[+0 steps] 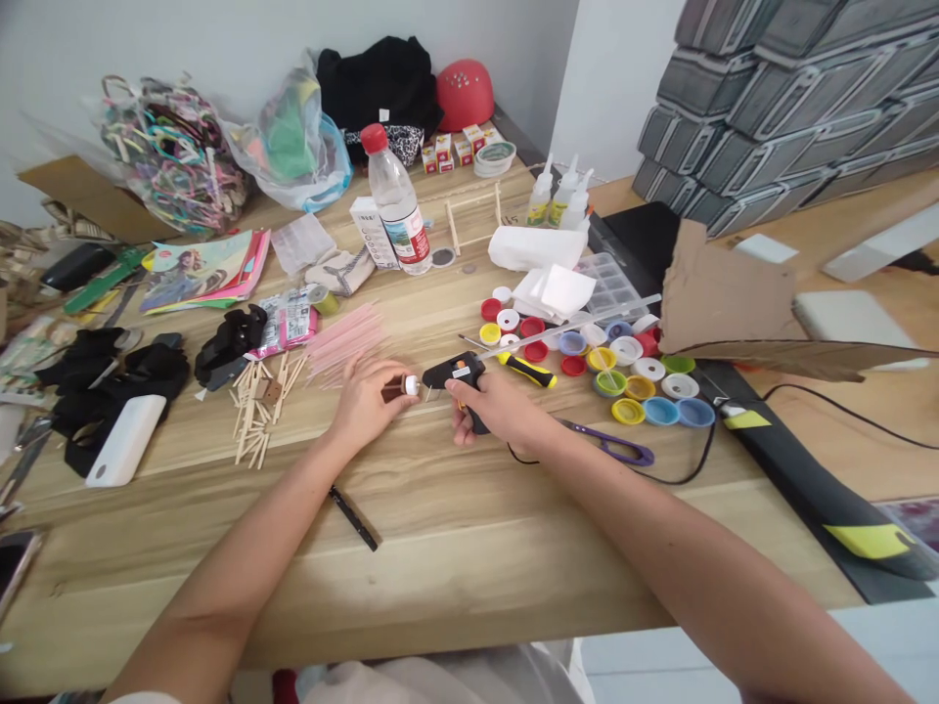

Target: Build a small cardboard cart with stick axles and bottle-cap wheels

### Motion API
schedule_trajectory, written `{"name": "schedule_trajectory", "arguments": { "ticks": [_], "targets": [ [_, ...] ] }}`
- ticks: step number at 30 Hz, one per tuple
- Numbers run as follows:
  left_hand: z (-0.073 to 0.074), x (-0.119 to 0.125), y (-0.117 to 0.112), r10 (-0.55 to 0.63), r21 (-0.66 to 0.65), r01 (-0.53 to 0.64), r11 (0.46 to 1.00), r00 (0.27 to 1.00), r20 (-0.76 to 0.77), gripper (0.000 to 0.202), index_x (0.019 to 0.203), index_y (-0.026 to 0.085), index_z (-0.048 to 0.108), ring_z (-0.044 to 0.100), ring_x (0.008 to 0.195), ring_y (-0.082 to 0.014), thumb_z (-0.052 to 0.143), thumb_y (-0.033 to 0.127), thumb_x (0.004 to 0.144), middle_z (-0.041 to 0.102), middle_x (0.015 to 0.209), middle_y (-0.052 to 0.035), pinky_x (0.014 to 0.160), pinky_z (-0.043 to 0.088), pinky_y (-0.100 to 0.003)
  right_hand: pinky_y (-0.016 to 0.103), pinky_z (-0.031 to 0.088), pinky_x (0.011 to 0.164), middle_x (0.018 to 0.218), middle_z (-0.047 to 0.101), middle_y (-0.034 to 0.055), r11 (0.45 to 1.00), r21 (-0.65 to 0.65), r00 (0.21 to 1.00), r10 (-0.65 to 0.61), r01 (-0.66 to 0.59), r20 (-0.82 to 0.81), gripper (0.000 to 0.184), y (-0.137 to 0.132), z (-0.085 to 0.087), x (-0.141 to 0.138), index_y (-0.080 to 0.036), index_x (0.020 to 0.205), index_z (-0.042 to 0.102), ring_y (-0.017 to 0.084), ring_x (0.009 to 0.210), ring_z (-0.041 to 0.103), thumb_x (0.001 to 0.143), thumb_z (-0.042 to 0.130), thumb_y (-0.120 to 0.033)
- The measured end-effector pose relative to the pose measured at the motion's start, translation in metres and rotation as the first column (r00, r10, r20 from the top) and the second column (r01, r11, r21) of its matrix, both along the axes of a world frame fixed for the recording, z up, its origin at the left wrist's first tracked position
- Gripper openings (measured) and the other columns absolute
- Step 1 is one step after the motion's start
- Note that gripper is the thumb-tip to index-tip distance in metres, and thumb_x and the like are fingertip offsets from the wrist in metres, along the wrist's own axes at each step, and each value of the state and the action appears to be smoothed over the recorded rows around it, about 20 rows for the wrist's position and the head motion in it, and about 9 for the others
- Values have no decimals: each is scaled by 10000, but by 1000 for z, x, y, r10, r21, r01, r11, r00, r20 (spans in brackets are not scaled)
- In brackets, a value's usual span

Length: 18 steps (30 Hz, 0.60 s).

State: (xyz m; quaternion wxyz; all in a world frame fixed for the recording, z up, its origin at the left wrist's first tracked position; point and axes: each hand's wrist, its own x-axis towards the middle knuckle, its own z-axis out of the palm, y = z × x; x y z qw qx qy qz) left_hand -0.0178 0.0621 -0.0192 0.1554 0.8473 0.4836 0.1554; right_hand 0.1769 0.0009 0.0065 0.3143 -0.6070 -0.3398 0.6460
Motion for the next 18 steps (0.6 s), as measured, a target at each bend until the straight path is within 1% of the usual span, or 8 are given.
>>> {"name": "schedule_trajectory", "arguments": {
  "ticks": [2,5,10,14,18],
  "targets": [
    [0,0,0,0,0,0,1000,1000,-5,170,965,298,781,713,1125,-285,833,260,808,802,1099,-34,1240,289,-631,184,498,437,479,626,-16,1000,1,1000,-2,2,5,465,1,0,-1,-198,592,518,90,376,590,1057,511,-179],
    [-2,-1,1,1,7,-1,1000,1000,-12,176,964,294,783,712,1129,-289,839,258,801,801,1104,-39,1238,291,-630,211,522,467,502,636,-10,1000,18,1000,-5,5,-6,437,1,-1,0,-198,603,521,101,384,594,1038,556,-193],
    [-1,-1,1,-6,9,6,1000,1000,5,187,978,296,784,714,1121,-289,837,258,802,803,1100,-40,1233,289,-629,200,500,466,515,636,-15,998,62,999,24,-22,-30,414,-2,-2,1,-194,620,529,93,395,595,1030,573,-223],
    [2,1,-1,14,-1,-14,1000,1000,-7,182,957,288,784,708,1140,-293,843,240,792,802,1102,-40,1236,269,-634,206,493,456,514,633,-21,996,56,996,66,-63,-60,402,-7,0,4,-201,619,522,96,396,594,1006,617,-254],
    [2,1,-2,8,19,-7,1000,1000,-11,160,950,303,781,703,1143,-287,835,273,802,801,1106,-29,1237,270,-621,215,499,466,534,644,-10,994,82,996,79,-75,-49,397,-12,1,11,-194,616,551,102,415,606,980,659,-307]
  ]
}}
